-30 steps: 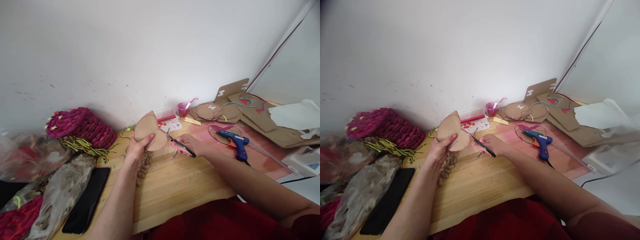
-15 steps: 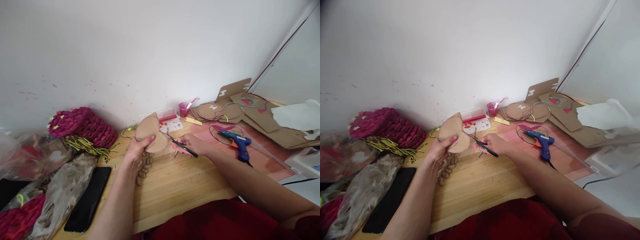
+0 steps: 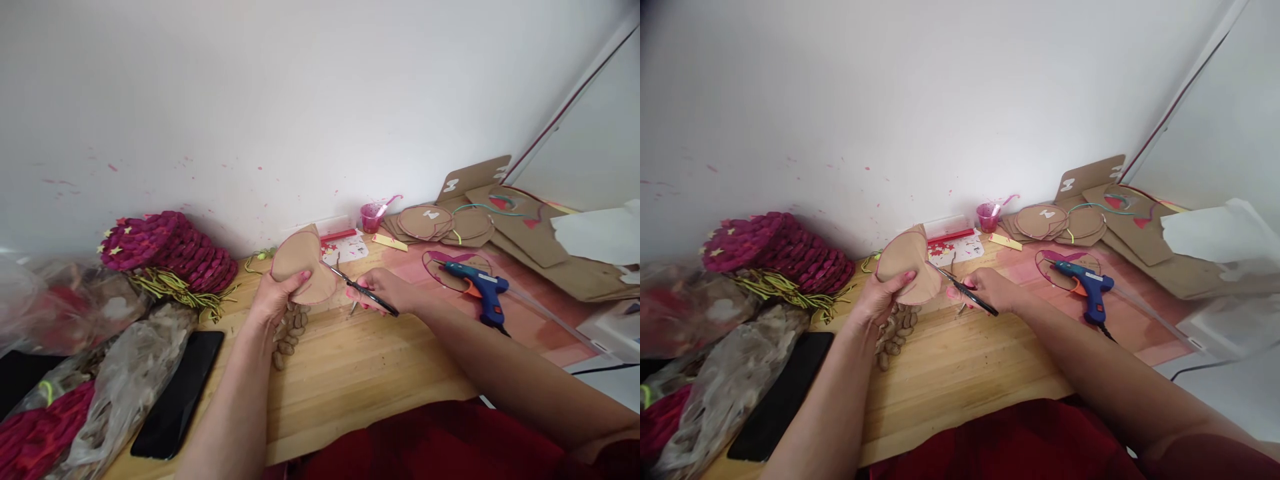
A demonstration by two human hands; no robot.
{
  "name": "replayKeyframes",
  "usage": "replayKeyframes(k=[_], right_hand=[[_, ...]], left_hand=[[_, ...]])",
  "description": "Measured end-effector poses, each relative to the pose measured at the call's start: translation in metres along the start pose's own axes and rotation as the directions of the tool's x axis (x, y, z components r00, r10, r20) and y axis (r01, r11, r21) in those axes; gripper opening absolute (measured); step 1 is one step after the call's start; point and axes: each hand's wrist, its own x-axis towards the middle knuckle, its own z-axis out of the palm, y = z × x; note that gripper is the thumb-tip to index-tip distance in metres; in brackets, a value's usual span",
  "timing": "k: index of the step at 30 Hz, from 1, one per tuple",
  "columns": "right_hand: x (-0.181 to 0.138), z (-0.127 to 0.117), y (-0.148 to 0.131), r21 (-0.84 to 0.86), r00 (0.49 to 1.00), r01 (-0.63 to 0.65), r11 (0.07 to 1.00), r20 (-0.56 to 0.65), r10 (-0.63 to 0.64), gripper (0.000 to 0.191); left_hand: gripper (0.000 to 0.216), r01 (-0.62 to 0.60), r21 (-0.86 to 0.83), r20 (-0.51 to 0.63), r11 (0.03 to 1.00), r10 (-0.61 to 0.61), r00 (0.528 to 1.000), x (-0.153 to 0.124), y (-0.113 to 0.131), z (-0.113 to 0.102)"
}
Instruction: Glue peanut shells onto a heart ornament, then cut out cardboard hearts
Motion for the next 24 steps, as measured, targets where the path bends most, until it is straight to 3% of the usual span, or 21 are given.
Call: replayKeyframes(k=[6,12,24], right_hand=[[0.000,-0.001,0.000,-0.009,1.000,-0.018,1.000,0.024,0.018,0.059],[0.002,-0.001,0.004,-0.050,0.998,0.069,0.996,0.005,-0.069,0.057],[0.006,0.005,0.010,-0.023,0.993,0.117,0.993,-0.022,-0.118,0.056]], left_hand=[[0.064,0.022,-0.003,-0.007,1.000,-0.022,1.000,0.001,0.000,-0.001],[0.081,0.023,-0.016,-0.014,1.000,-0.024,1.000,0.001,0.003,-0.001],[0.077,0.017,-0.021,0.010,1.000,-0.017,1.000,0.001,0.005,-0.003]])
